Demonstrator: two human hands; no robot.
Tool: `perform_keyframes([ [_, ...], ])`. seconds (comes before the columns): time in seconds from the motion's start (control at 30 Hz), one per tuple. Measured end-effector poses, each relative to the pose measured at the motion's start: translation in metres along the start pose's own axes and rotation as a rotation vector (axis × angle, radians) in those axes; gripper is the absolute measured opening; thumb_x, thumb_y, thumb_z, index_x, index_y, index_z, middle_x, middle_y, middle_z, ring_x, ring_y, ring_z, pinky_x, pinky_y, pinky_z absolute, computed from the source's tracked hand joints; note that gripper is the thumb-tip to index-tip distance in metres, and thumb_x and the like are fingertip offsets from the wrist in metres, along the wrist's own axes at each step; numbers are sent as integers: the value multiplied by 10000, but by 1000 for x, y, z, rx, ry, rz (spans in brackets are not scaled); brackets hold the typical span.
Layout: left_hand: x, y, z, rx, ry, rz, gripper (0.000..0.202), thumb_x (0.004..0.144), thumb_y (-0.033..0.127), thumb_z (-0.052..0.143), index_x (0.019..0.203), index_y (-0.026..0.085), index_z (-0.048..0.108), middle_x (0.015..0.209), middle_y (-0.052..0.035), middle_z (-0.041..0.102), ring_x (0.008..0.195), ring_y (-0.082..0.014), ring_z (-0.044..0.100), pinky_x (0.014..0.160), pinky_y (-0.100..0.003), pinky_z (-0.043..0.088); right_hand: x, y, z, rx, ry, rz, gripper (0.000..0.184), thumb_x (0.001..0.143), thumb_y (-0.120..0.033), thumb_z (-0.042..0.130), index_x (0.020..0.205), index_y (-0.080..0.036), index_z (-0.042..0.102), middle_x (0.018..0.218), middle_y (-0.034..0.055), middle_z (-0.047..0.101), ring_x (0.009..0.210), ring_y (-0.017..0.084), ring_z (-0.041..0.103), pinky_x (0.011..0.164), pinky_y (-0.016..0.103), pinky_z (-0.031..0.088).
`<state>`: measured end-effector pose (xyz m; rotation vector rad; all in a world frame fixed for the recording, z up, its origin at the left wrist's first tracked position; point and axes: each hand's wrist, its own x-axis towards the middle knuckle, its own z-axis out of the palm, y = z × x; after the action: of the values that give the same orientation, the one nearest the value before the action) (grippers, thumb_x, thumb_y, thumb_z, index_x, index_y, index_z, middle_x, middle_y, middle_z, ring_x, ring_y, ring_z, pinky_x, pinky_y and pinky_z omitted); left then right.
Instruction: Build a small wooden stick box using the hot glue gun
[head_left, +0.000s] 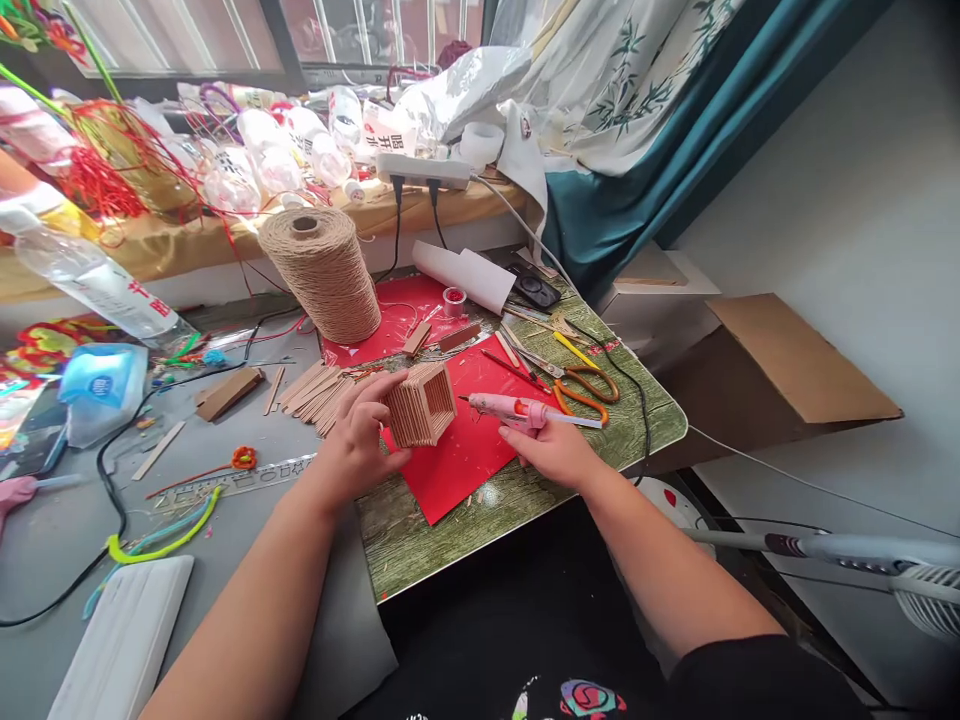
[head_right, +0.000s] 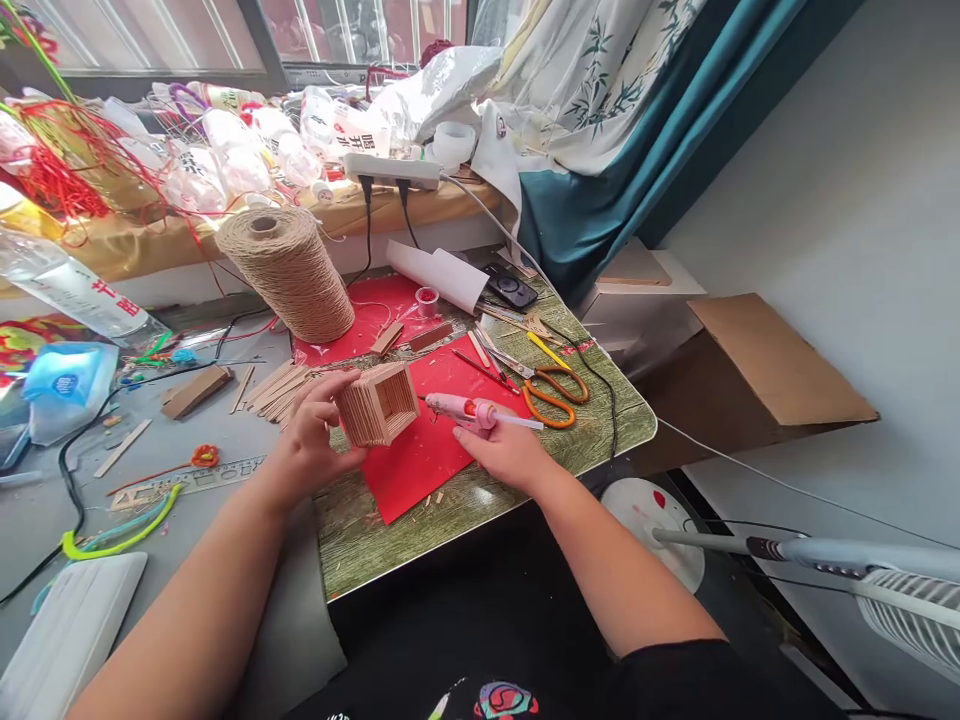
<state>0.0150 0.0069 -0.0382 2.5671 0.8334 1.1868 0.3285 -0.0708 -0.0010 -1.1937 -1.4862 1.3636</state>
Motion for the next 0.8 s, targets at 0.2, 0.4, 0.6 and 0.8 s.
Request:
perform_keyframes([
  [0.2, 2, 8, -2, 28, -11, -28, 657, 683, 210, 924, 1027, 287, 369, 1533, -148, 581, 1430, -358, 511, 1150, -610, 439, 8, 7, 12, 110, 19, -87, 436, 950, -296, 672, 1383, -257, 703, 1223, 80, 753, 784, 174, 663, 626, 283, 540],
  [0.4, -1, -6, 2, -198, 132, -232, 661, 709, 287, 897, 1030, 286, 319, 1571, -189, 493, 1479, -350, 490, 1154, -593, 443, 18, 55, 8, 440, 194, 81, 241, 865, -405, 774, 975, -199, 720, 656, -22, 617, 492, 114, 517, 457, 253, 461],
  [0.6, -10, -24, 15, -329, 27, -430, 651, 749, 363, 893, 1029, 281, 311, 1578, -191, 473, 1496, -314, 469, 1168, -547, 439, 27, 68, 4, 619, 226, 93, 244, 832, -389, 800, 933, -192, 700, 845, 12, 653, 559, 102, 517, 424, 239, 450],
  [0.8, -9, -30, 11, -335, 165, -545, 369, 924, 534, 651, 946, 249, 417, 1348, -113, 598, 1264, -286, 568, 1089, -497, 456, 27, 67, 4, 613, 239, 111, 238, 852, -387, 780, 958, -188, 703, 794, 17, 658, 548, 110, 519, 445, 245, 440],
])
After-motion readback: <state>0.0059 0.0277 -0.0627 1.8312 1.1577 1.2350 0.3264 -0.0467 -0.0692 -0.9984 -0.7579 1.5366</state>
